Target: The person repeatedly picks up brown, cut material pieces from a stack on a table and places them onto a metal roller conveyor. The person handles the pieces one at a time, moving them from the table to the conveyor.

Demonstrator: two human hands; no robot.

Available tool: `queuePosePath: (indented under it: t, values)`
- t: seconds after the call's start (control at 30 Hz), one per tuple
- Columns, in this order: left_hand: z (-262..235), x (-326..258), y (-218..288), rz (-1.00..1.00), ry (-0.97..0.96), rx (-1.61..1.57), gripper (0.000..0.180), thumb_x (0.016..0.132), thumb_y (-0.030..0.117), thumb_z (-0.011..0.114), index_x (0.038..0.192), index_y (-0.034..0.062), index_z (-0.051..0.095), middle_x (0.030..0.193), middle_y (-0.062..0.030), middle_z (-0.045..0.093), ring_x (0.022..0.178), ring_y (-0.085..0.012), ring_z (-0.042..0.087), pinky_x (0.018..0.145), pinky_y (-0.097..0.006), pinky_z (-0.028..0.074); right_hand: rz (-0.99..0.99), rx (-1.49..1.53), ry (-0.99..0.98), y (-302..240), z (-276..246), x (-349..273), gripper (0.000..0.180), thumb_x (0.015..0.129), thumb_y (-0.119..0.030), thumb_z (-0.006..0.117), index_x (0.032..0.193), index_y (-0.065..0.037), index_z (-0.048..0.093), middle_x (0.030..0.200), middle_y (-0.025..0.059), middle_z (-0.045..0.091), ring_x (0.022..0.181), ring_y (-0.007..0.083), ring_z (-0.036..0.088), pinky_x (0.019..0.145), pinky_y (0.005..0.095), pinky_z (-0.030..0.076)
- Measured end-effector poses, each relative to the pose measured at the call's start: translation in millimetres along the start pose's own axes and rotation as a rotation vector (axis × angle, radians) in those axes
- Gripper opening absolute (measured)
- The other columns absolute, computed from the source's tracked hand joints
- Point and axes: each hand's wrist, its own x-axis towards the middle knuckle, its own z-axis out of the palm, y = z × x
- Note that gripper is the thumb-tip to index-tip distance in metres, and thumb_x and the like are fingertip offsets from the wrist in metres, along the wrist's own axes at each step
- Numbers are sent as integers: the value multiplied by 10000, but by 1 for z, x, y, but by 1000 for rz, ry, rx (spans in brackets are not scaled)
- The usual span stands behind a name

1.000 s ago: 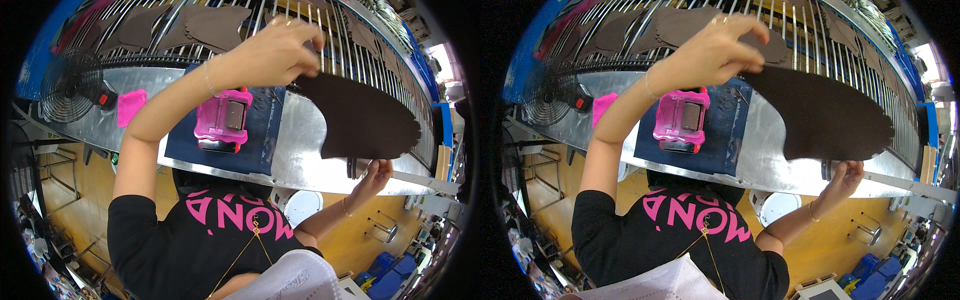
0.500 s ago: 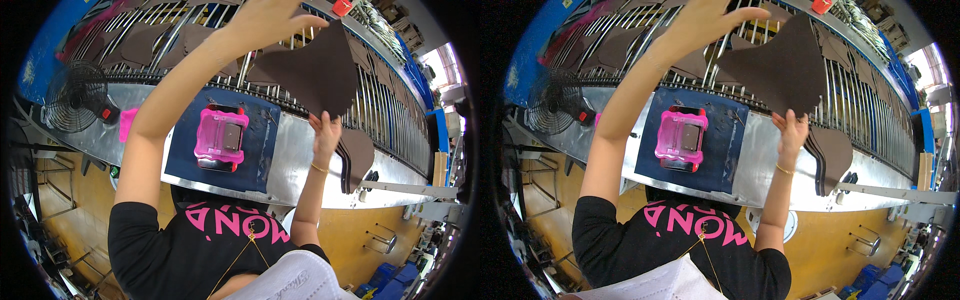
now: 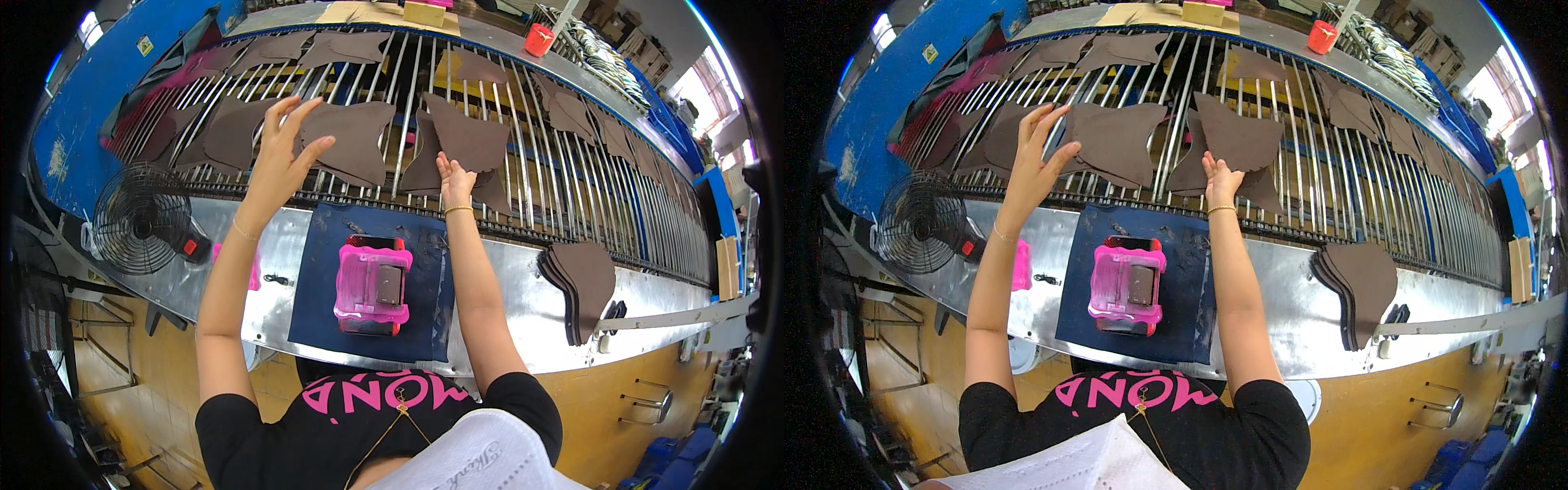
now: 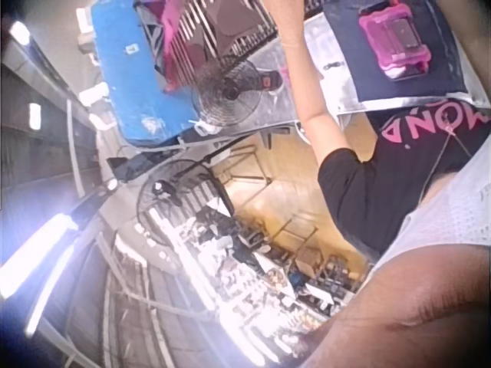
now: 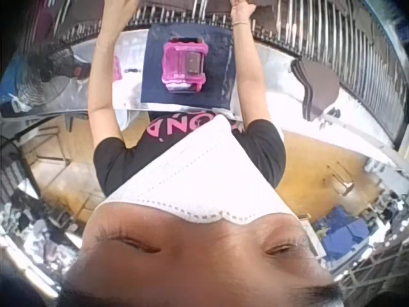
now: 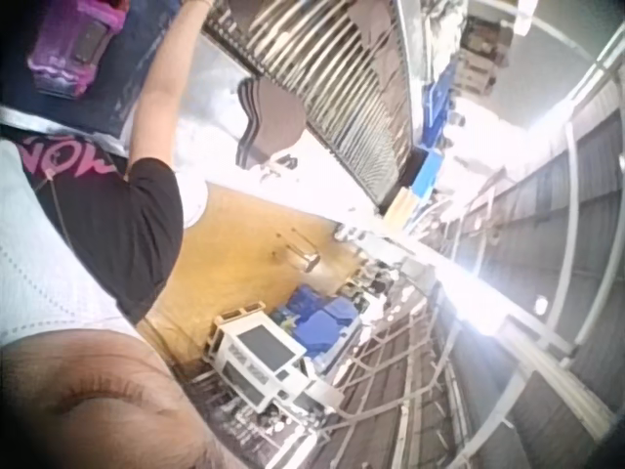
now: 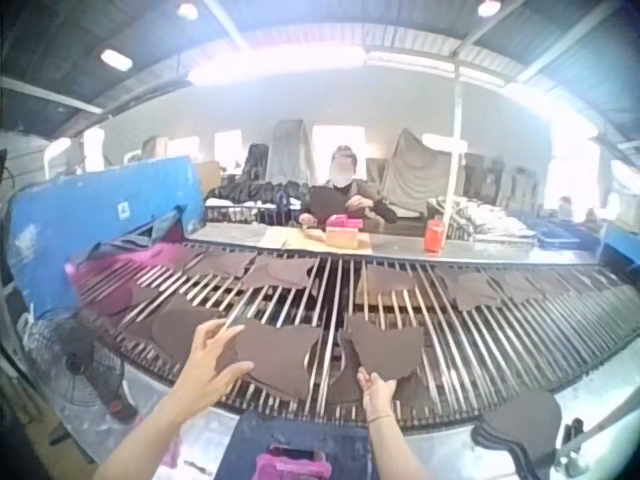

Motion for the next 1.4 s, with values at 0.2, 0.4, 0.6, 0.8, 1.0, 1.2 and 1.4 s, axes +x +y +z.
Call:
queuePosePath:
  t: [0.2, 0.4, 0.6, 0.8, 1.0, 1.2, 1.4]
  values:
    - [3, -14, -7, -60, -11, -27, 519, 830, 254, 678, 1292, 104, 495, 1269, -146, 416, 1196, -303, 418, 1014, -387, 334, 150, -127, -122, -23, -2, -41, 264, 896, -230, 627, 840, -44, 449, 775, 117, 633, 670, 226, 669, 537, 310, 568]
    - [7, -29, 6, -86, -52, -38, 524, 838, 215, 673, 1304, 80, 473, 1314, -124, 410, 1213, -271, 422, 1015, -389, 335, -168, -492, -316, -135, -37, -110, 251, 901, -269, 627, 819, -54, 525, 781, 93, 667, 664, 133, 649, 579, 240, 518]
    - [20, -61, -15, -230, -29, -193, 598, 873, 234, 652, 1385, 107, 372, 1359, -118, 379, 1246, -259, 419, 1004, -429, 349, -548, -1965, 813, -256, -223, -158, 331, 766, -318, 709, 1013, -103, 663, 1053, 116, 613, 917, 304, 600, 781, 417, 496]
    - [36, -72, -13, -348, -87, -288, 639, 872, 243, 653, 1412, 123, 333, 1369, -132, 370, 1250, -278, 424, 1006, -433, 344, -69, -1885, 1273, -290, -306, -194, 485, 780, -422, 691, 1122, -83, 634, 1255, 140, 500, 1145, 353, 456, 880, 547, 427]
    - [37, -76, -1, -341, -69, -292, 657, 861, 225, 665, 1413, 111, 327, 1365, -139, 376, 1242, -273, 428, 1007, -424, 345, -204, -1975, 1279, -290, -294, -188, 473, 752, -371, 733, 1083, -50, 630, 1176, 154, 552, 1070, 343, 520, 844, 486, 472]
    - [22, -75, 17, -308, -51, -256, 666, 837, 199, 684, 1398, 95, 340, 1370, -126, 385, 1234, -269, 432, 1004, -412, 347, -488, -1662, 733, -302, -251, -198, 338, 922, -66, 474, 1251, -101, 539, 872, 148, 685, 568, 204, 641, 554, 354, 516]
    - [19, -69, 37, -207, -8, -56, 808, 754, 300, 765, 1403, 90, 333, 1384, -146, 319, 1287, -288, 319, 1010, -436, 337, -758, -1052, 147, -267, -110, -219, 300, 971, -172, 486, 1210, 5, 531, 837, 110, 660, 602, 182, 674, 514, 254, 536]
